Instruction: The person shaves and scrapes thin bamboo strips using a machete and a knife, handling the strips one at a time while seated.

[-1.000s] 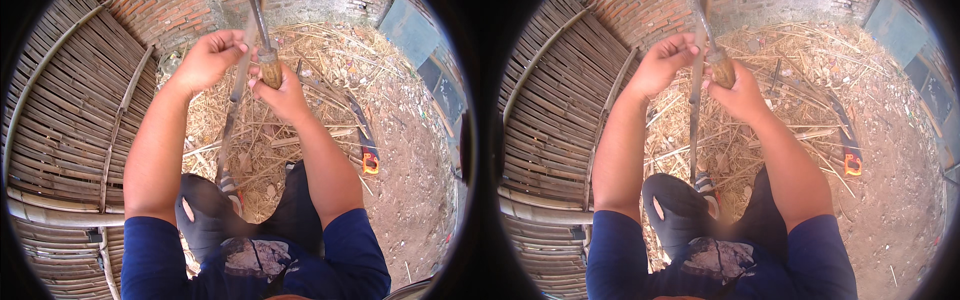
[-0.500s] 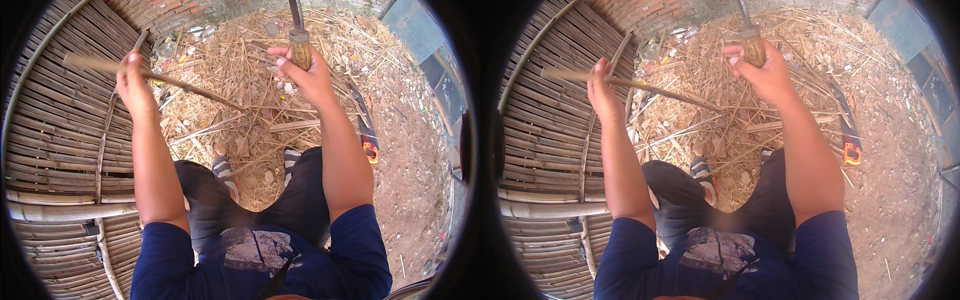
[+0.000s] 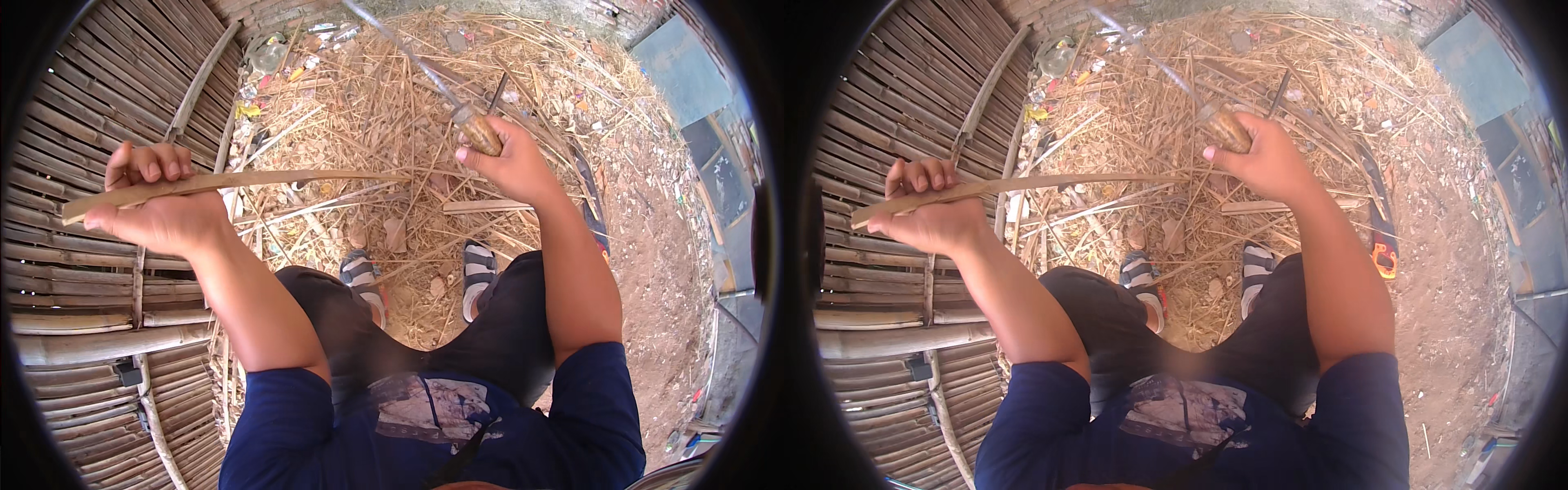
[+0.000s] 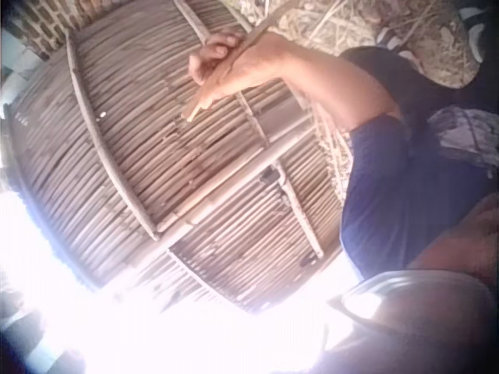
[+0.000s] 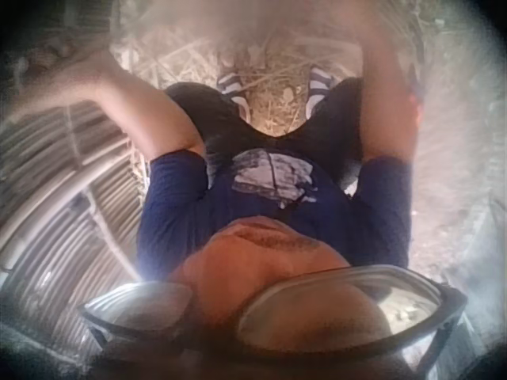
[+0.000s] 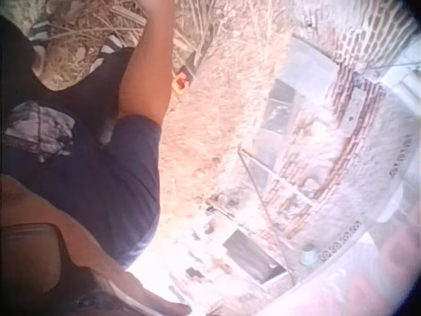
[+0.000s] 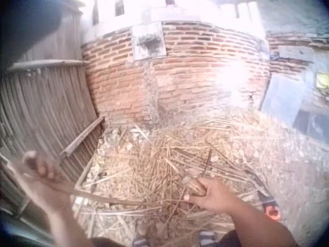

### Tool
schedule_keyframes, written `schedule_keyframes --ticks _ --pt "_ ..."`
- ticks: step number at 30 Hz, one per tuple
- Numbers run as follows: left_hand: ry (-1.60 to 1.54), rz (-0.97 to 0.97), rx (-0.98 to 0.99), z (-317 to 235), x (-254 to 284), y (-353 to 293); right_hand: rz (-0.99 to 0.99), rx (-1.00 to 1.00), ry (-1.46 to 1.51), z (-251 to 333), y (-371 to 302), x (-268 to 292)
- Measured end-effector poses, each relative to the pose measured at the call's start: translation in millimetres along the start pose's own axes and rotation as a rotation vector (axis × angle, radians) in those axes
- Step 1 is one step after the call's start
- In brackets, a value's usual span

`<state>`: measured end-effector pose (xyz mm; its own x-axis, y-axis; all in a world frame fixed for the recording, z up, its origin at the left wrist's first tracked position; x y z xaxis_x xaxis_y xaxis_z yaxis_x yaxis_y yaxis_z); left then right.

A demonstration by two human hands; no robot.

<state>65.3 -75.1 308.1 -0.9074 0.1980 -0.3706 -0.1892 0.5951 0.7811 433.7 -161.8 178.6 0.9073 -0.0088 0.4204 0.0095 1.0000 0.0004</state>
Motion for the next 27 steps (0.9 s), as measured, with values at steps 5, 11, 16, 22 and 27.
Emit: schedule_keyframes --ticks 5,11,16,22,27 --pt "-0.155 -0.006 0.128 -0.7 -6.2 3.3 0.072 0.037 -0.175 3.9 4.6 -18.0" --pt "0.013 -0.153 -0.031 -16.9 47.4 7.6 0.194 -0.031 0.019 26.1 11.9 -51.2" --pt "0.104 -0.215 0.103 -3.7 42.9 2.9 0.195 -0.015 0.084 25.0 14.5 -85.8" --pt "0.257 -0.214 -0.024 3.3 34.8 2.9 0.140 -0.057 -0.100 14.8 14.9 -122.6" --pt "0.162 -0.195 -0.077 -12.9 43.5 3.8 0.222 -0.039 0.134 33.6 4.0 -160.3"
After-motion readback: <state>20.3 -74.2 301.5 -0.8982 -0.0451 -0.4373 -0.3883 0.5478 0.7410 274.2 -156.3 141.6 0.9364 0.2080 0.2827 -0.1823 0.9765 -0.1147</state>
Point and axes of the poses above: each hand's wrist, its own y-axis towards the middle knuckle, its own x-axis out of the back of the hand, z = x × y, the point moved 4 cm from there along y, towards the middle knuckle, and after that the axes turned 10 degrees about z, right-handed, at the moved point
